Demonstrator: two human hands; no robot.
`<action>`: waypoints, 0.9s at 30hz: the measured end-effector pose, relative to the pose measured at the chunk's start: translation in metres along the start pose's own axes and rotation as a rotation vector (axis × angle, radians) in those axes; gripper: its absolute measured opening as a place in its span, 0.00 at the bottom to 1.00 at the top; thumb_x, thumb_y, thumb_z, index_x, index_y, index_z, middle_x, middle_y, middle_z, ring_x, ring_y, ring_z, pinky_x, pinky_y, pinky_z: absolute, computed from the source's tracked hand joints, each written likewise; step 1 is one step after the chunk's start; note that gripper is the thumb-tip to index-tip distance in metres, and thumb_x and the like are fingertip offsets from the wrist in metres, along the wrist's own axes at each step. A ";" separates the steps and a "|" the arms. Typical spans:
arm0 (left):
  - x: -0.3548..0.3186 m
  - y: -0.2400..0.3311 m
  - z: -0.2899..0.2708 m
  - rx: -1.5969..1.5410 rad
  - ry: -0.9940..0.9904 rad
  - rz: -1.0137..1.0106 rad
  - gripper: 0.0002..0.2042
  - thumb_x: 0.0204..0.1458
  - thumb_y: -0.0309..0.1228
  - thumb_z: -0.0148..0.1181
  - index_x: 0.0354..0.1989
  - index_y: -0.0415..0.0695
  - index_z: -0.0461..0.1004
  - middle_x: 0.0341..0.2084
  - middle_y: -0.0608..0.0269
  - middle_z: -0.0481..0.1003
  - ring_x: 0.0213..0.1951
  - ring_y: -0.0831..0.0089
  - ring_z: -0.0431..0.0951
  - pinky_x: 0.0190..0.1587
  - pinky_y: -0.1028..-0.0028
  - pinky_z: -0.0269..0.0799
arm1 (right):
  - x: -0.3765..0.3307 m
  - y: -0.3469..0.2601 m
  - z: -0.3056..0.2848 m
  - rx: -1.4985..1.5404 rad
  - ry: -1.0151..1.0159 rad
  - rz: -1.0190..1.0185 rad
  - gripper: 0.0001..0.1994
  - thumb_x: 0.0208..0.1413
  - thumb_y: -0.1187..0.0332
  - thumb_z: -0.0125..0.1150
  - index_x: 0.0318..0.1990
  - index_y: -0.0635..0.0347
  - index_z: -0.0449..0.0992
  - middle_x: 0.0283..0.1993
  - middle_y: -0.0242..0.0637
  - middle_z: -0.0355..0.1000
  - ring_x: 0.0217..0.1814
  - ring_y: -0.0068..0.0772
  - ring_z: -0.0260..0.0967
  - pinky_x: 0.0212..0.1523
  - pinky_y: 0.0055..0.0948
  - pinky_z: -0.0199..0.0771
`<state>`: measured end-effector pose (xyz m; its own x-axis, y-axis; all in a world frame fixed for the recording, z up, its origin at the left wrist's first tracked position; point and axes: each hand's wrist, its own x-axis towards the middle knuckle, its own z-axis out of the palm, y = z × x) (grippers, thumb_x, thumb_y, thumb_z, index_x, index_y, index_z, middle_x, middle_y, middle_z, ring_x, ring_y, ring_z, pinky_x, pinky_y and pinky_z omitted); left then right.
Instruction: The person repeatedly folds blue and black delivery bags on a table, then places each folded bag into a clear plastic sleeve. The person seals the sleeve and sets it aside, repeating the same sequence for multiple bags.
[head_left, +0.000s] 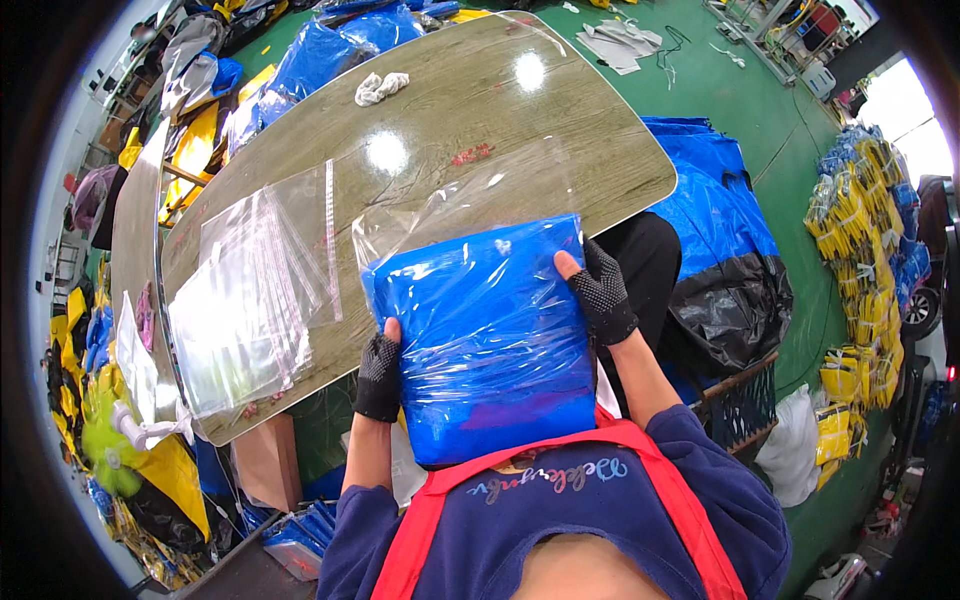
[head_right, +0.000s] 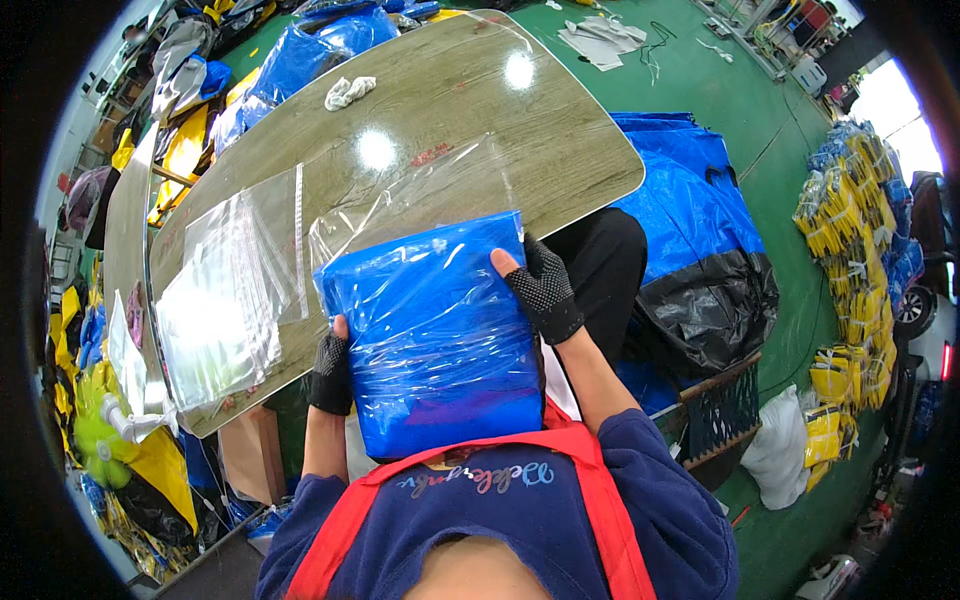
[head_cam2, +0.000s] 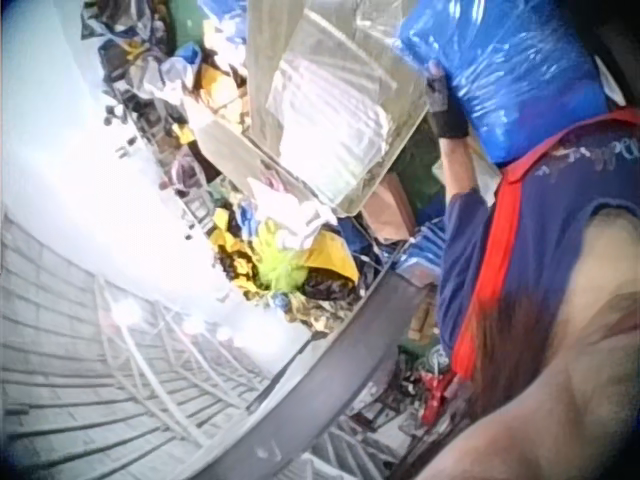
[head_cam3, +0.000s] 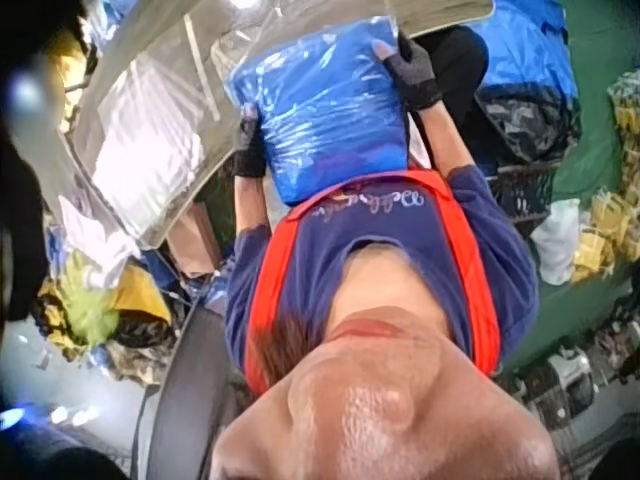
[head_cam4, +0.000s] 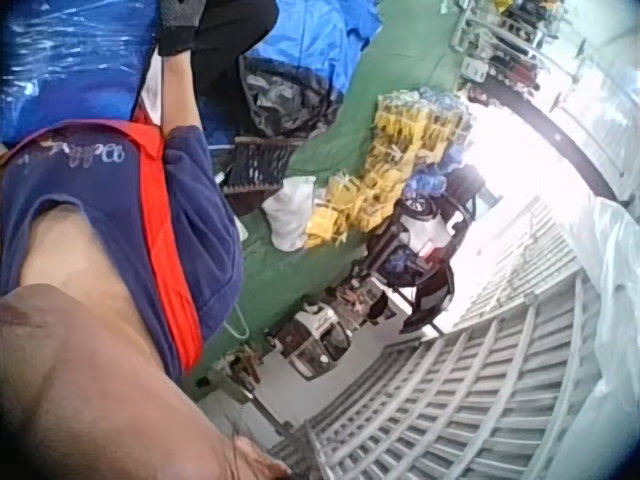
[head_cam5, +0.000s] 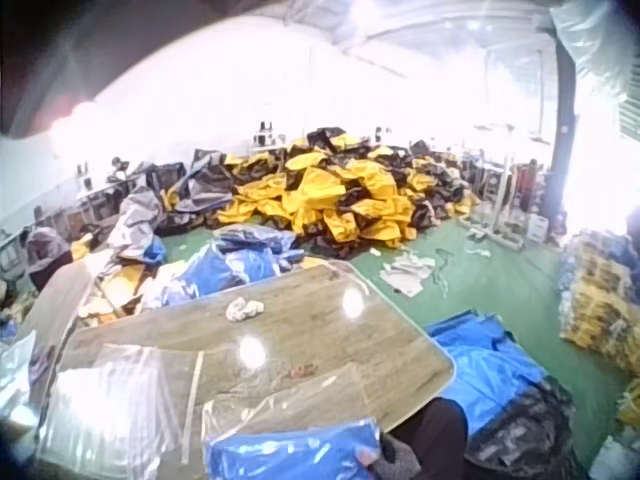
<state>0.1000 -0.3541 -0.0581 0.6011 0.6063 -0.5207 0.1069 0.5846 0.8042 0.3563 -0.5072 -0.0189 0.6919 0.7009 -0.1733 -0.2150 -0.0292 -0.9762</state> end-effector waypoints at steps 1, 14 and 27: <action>-0.004 -0.006 -0.007 -0.019 -0.011 0.009 0.32 0.56 0.54 0.50 0.57 0.37 0.65 0.48 0.56 0.73 0.47 0.69 0.74 0.50 0.69 0.70 | -0.004 0.003 -0.004 -0.139 -0.030 0.011 0.21 0.56 0.52 0.60 0.43 0.65 0.77 0.35 0.37 0.77 0.36 0.22 0.70 0.39 0.25 0.71; -0.040 -0.036 -0.033 0.117 -0.174 0.005 0.45 0.41 0.50 0.70 0.64 0.39 0.55 0.57 0.56 0.65 0.56 0.63 0.67 0.59 0.62 0.62 | -0.094 0.019 -0.018 0.170 -0.341 0.227 0.55 0.39 0.62 0.75 0.70 0.59 0.38 0.67 0.41 0.51 0.69 0.37 0.48 0.67 0.36 0.48; 0.027 -0.063 0.012 -0.069 0.068 0.400 0.30 0.50 0.36 0.65 0.59 0.41 0.61 0.53 0.57 0.67 0.53 0.67 0.67 0.56 0.66 0.63 | -0.008 -0.035 0.015 0.143 -0.281 -0.235 0.35 0.42 0.63 0.73 0.58 0.61 0.64 0.54 0.36 0.67 0.56 0.28 0.63 0.57 0.29 0.63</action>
<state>0.1188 -0.3807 -0.1195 0.5303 0.8262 -0.1901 -0.1794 0.3285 0.9273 0.3484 -0.5013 0.0188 0.5219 0.8453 0.1147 -0.1809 0.2411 -0.9535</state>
